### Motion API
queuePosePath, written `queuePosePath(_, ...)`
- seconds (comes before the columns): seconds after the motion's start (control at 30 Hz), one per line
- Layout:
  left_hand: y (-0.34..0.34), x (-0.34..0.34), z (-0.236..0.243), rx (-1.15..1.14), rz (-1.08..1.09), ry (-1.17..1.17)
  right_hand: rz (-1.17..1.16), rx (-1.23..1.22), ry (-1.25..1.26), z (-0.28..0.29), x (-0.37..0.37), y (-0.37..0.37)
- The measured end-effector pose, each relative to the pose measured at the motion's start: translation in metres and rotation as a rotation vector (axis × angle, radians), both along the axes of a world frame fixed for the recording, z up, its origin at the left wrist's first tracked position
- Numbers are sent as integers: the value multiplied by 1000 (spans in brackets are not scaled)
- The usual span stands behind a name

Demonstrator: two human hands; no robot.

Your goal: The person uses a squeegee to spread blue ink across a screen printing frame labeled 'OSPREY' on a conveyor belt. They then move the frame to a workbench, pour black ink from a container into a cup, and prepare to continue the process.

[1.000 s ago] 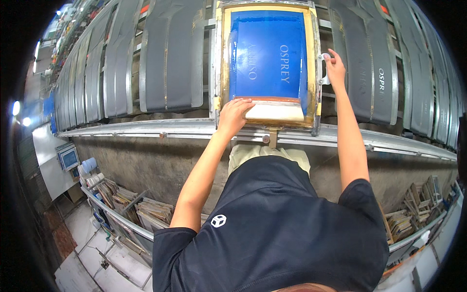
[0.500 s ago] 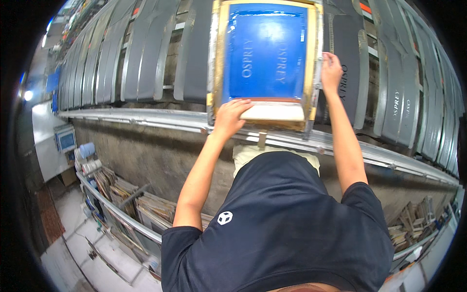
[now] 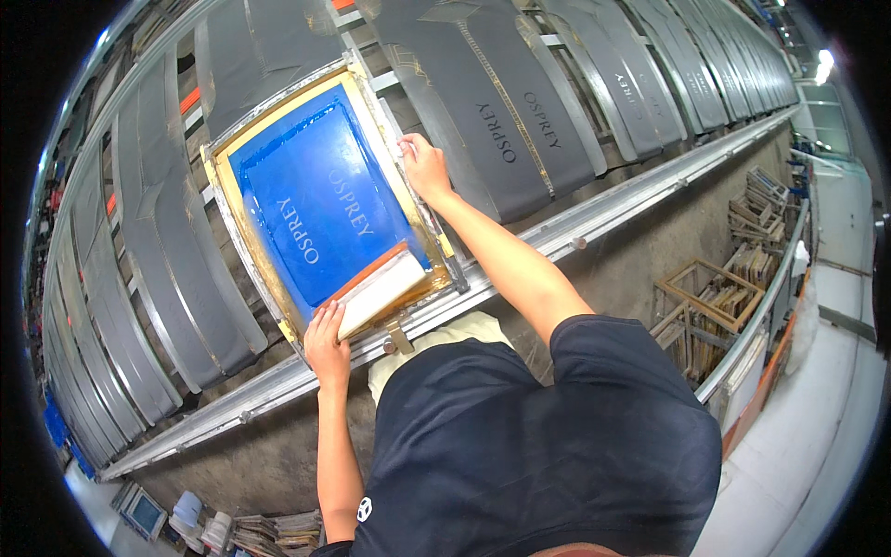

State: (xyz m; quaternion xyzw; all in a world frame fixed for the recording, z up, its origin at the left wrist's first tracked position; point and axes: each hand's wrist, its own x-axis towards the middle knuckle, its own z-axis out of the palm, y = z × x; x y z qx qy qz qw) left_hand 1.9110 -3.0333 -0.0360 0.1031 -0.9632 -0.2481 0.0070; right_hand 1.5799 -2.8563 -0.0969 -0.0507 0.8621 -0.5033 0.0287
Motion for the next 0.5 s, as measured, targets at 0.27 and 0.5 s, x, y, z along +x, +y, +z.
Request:
queuePosePath(0.27, 11, 41, 8, -41, -73, 32, -17, 12, 79, -10, -2, -1)
queuePosePath(0.5, -6, 5, -17, -163, -23, 99, 90, 71, 125, -15, -10, 6)
